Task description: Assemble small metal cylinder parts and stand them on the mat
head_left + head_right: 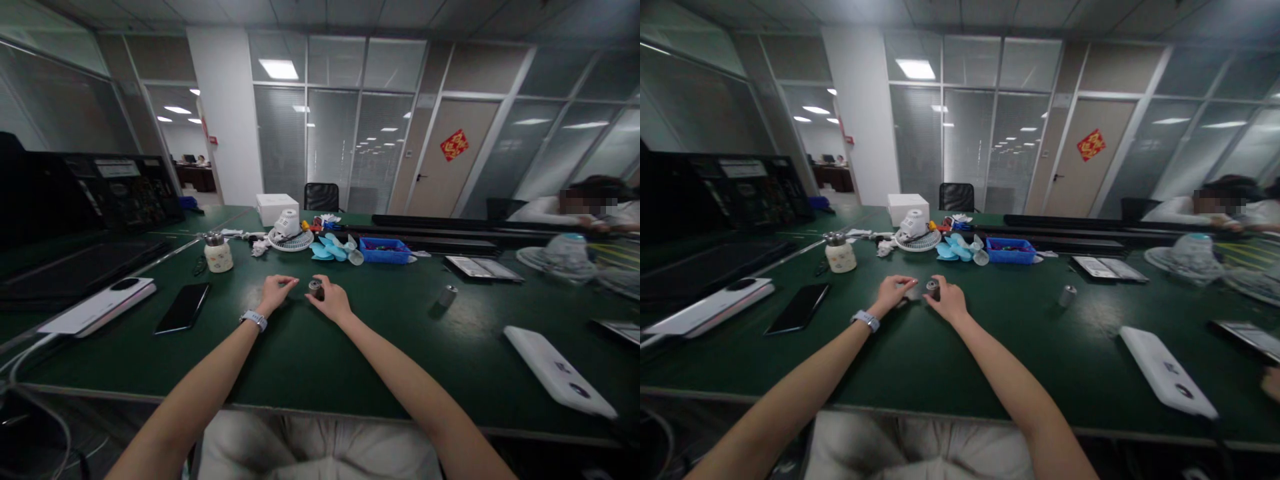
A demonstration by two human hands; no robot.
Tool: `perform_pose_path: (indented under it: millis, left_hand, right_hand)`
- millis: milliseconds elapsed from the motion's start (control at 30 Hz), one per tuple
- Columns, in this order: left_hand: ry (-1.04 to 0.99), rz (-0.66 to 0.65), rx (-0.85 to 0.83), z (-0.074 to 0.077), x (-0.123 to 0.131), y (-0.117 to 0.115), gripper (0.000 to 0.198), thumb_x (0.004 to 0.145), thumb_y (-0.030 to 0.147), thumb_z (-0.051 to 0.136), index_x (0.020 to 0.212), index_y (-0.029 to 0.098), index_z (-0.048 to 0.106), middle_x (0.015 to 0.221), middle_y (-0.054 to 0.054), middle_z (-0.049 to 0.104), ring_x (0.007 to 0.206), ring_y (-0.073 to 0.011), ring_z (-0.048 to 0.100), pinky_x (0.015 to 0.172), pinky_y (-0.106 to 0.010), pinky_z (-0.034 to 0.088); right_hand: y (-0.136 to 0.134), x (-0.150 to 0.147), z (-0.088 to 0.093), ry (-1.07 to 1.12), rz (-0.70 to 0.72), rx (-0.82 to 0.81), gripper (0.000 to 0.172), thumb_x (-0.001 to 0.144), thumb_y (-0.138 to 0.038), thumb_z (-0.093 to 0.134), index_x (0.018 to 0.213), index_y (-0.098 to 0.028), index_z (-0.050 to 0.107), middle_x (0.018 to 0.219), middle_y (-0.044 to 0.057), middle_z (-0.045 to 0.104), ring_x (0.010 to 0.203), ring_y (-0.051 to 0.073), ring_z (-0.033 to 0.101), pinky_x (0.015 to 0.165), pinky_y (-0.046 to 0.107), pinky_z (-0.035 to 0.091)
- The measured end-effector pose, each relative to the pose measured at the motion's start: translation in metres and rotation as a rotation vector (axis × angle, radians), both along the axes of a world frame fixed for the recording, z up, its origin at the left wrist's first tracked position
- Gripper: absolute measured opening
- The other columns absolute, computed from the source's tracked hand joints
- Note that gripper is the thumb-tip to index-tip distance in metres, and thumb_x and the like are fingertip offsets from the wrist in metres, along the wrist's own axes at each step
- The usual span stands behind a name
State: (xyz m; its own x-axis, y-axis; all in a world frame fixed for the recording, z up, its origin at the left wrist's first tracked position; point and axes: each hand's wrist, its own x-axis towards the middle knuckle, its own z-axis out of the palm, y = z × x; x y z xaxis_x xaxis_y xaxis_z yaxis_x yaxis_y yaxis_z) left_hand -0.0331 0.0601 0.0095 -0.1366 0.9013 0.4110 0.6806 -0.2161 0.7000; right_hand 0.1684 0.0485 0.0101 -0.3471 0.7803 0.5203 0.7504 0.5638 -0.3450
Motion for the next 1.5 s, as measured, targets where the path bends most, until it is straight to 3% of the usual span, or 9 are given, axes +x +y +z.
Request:
perform_pose_path:
  millis: [133,333,433,600,733,967,1267,1500]
  left_hand:
    - [0.118,-0.067,-0.209,-0.005,-0.014,0.002,0.035,0.074,0.049,0.064,0.087,0.020,0.078,0.071,-0.004,0.073,0.065,-0.0187,0.062,0.056,-0.026,0.038]
    - [0.062,-0.068,-0.220,-0.004,-0.016,0.004,0.041,0.075,0.054,0.059,0.093,0.020,0.077,0.075,-0.004,0.073,0.068,-0.0188,0.062,0.055,-0.024,0.038]
    - [-0.042,0.030,-0.138,-0.004,-0.017,0.005,0.048,0.083,0.053,0.049,0.103,0.016,0.073,0.081,-0.006,0.073,0.070,-0.0187,0.062,0.058,-0.025,0.039]
    - [-0.042,0.117,-0.084,-0.003,-0.015,0.002,0.047,0.088,0.048,0.039,0.102,0.016,0.072,0.082,-0.007,0.072,0.073,-0.0192,0.063,0.061,-0.025,0.041]
    - [-0.005,0.100,-0.108,-0.001,-0.010,-0.002,0.046,0.089,0.047,0.038,0.101,0.017,0.071,0.085,-0.007,0.072,0.075,-0.0197,0.063,0.062,-0.026,0.041]
    - [0.030,0.085,-0.114,-0.002,-0.009,-0.002,0.047,0.089,0.047,0.037,0.100,0.017,0.071,0.077,-0.006,0.070,0.072,-0.0195,0.063,0.062,-0.027,0.039]
    - [0.019,0.082,-0.132,-0.002,-0.009,-0.002,0.046,0.089,0.048,0.038,0.102,0.018,0.070,0.073,-0.004,0.068,0.069,-0.0189,0.062,0.061,-0.026,0.039]
    - [0.012,0.060,-0.133,-0.002,-0.007,-0.004,0.044,0.089,0.046,0.040,0.102,0.018,0.070,0.074,-0.004,0.069,0.069,-0.0183,0.062,0.061,-0.026,0.039]
  right_hand:
    - [0.001,0.001,-0.002,0.016,0.014,0.006,0.055,0.082,-0.047,0.062,0.128,-0.021,0.046,0.097,0.008,0.069,0.083,0.023,0.066,0.075,0.032,0.047]
    - [0.001,0.001,-0.003,0.074,0.045,-0.007,0.055,0.081,-0.047,0.063,0.127,-0.021,0.047,0.103,0.010,0.067,0.087,0.024,0.065,0.077,0.035,0.048]
    - [0.006,0.003,-0.007,0.207,0.064,-0.128,0.052,0.075,-0.051,0.069,0.116,-0.021,0.055,0.102,0.008,0.068,0.086,0.022,0.065,0.077,0.035,0.050]
    - [0.017,0.007,-0.014,0.554,0.195,-0.446,0.045,0.064,-0.046,0.079,0.095,-0.018,0.063,0.092,0.007,0.071,0.083,0.019,0.067,0.077,0.033,0.053]
    - [0.020,0.008,-0.016,0.586,0.227,-0.473,0.051,0.057,-0.045,0.083,0.097,-0.018,0.065,0.093,0.007,0.071,0.084,0.019,0.067,0.077,0.034,0.053]
    - [0.028,0.004,-0.023,0.505,0.185,-0.417,0.051,0.058,-0.052,0.080,0.096,-0.021,0.066,0.090,0.005,0.072,0.082,0.020,0.067,0.076,0.034,0.052]
    - [0.030,0.010,-0.018,0.728,0.227,-0.580,0.037,0.071,-0.044,0.072,0.093,-0.015,0.068,0.095,0.009,0.072,0.087,0.020,0.067,0.079,0.031,0.050]
    - [0.035,0.015,-0.014,0.828,0.207,-0.654,0.036,0.074,-0.046,0.068,0.089,-0.013,0.069,0.079,0.003,0.070,0.071,0.015,0.063,0.066,0.025,0.046]
